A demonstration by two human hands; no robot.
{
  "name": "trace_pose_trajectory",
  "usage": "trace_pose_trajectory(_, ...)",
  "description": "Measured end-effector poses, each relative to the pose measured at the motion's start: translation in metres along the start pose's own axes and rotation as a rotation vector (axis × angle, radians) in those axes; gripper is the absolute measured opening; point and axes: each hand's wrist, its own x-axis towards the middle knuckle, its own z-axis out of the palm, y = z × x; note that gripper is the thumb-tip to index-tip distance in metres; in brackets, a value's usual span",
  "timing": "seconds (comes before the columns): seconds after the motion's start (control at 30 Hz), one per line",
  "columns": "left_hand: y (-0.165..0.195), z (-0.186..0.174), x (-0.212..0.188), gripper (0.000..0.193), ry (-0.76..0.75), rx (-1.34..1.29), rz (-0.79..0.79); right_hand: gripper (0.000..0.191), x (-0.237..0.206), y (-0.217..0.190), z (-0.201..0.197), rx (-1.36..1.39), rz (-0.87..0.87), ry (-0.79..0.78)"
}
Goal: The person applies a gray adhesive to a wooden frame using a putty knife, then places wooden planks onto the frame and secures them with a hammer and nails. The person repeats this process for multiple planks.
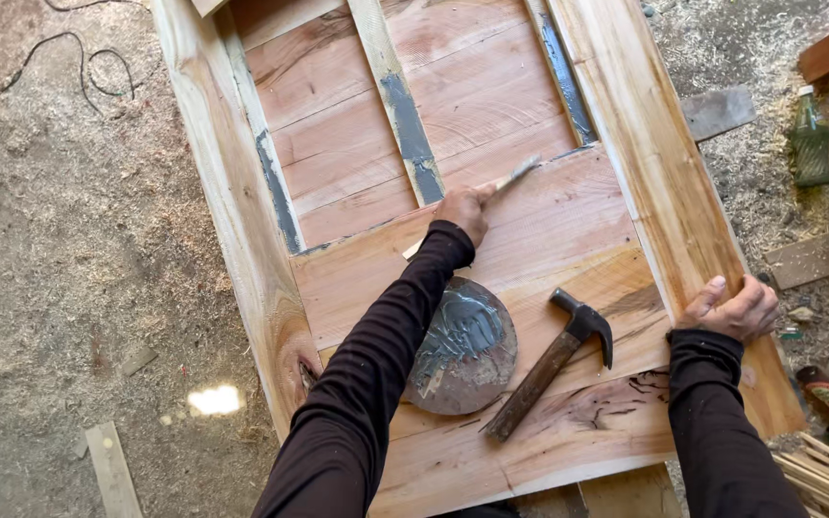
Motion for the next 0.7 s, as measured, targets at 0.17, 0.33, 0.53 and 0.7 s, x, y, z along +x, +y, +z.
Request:
trace_pose_trajectory(0.17,0.006,-0.01,-0.001,0.046,0.043,0.147,0.162,0.03,-0.002,0.001,0.001,0.0,-0.048,0.056)
trace_pose_trajectory(0.33,0.026,-0.029,0.023,0.043,-0.057,0.308,-0.094,0.03,-0.003,0.005,0.001,-0.005,-0.047,0.055)
trace_pose_trajectory(0.53,0.046,-0.044,0.052,0.031,-0.154,0.481,-0.129,0.032,-0.002,0.006,0.003,-0.004,-0.061,0.062)
trace_pose_trajectory(0.7,0.019,-0.06,0.032,0.029,-0.169,0.445,-0.162,0.032,-0.003,0.006,0.002,-0.002,-0.046,0.049)
